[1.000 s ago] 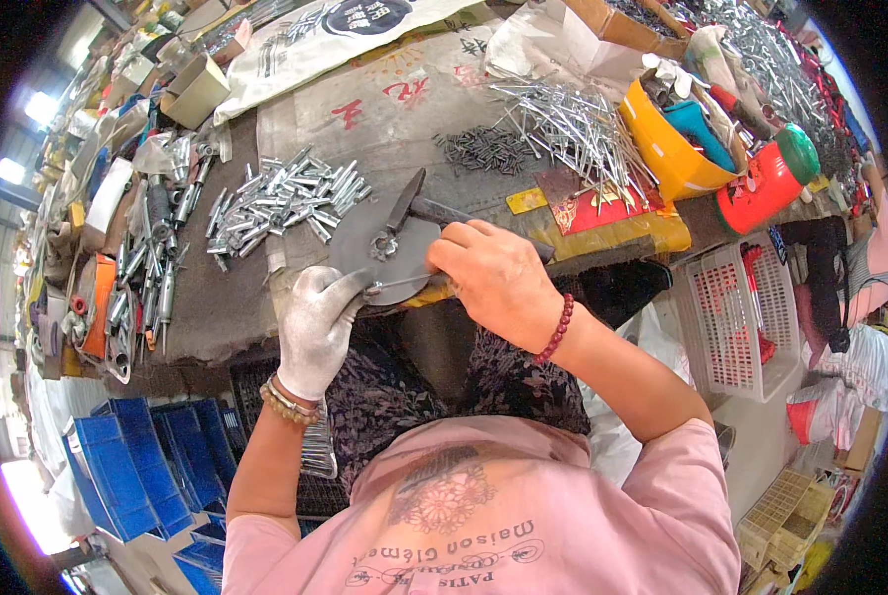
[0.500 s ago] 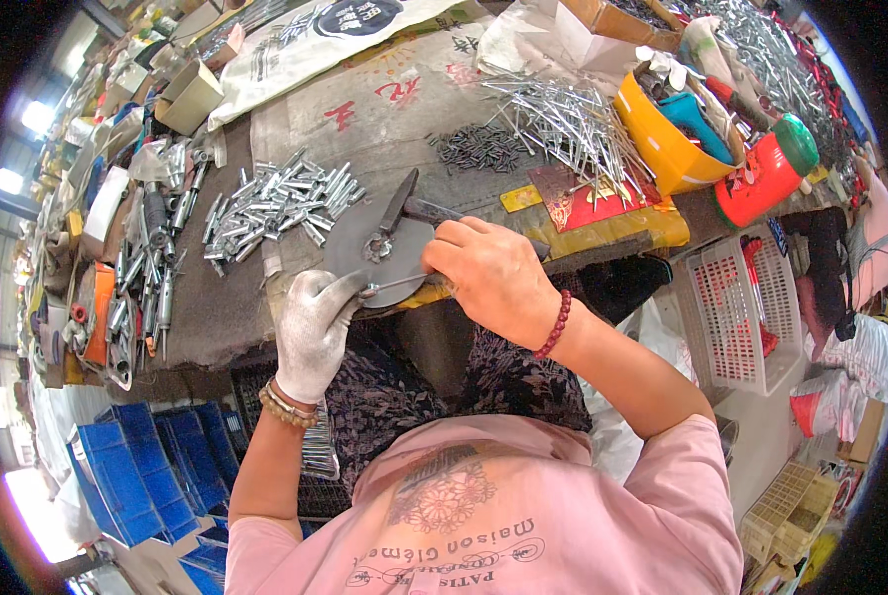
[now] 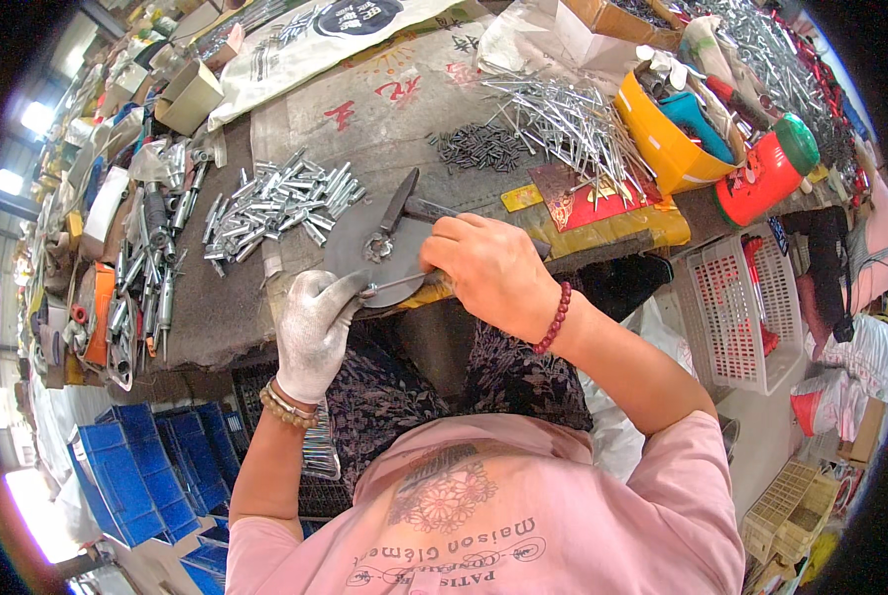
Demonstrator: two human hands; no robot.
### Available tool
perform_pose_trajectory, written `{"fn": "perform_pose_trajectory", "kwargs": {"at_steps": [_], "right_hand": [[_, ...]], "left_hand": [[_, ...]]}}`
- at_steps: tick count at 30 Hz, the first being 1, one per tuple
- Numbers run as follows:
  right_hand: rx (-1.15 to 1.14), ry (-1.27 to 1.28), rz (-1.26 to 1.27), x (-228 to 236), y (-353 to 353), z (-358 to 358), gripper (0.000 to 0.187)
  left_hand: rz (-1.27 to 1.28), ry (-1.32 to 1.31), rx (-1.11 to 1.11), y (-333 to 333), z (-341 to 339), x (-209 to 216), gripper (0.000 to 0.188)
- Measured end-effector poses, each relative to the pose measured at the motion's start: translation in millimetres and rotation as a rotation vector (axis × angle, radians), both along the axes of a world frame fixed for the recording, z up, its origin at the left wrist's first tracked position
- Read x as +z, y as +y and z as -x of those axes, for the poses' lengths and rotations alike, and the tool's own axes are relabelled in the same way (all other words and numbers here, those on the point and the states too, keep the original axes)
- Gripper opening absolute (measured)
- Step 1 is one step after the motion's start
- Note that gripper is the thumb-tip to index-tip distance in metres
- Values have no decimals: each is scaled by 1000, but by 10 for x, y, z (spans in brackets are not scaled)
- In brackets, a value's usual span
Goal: The person assembles metal components by inserting metal pins into metal parts, hammering them on a round metal anvil with a hammer, and placing the finished pieces into a tray.
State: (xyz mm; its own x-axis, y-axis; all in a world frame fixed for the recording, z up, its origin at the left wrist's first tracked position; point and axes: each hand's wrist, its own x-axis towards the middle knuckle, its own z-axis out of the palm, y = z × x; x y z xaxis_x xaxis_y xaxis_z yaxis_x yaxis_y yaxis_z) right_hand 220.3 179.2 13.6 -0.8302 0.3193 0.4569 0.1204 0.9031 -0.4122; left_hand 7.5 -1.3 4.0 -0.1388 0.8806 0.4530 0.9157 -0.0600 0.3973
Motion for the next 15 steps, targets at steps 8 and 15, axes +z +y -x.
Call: {"fn": "perform_pose_trajectory", "kwargs": {"at_steps": [8,15], "right_hand": [[28,-26,120,73,67,96,10],[49,6,100,78,65,279,11]], "left_hand": [[6,-24,-2,-2,-1,22,26],[-7,-26,14,-17,125,71,24]]}}
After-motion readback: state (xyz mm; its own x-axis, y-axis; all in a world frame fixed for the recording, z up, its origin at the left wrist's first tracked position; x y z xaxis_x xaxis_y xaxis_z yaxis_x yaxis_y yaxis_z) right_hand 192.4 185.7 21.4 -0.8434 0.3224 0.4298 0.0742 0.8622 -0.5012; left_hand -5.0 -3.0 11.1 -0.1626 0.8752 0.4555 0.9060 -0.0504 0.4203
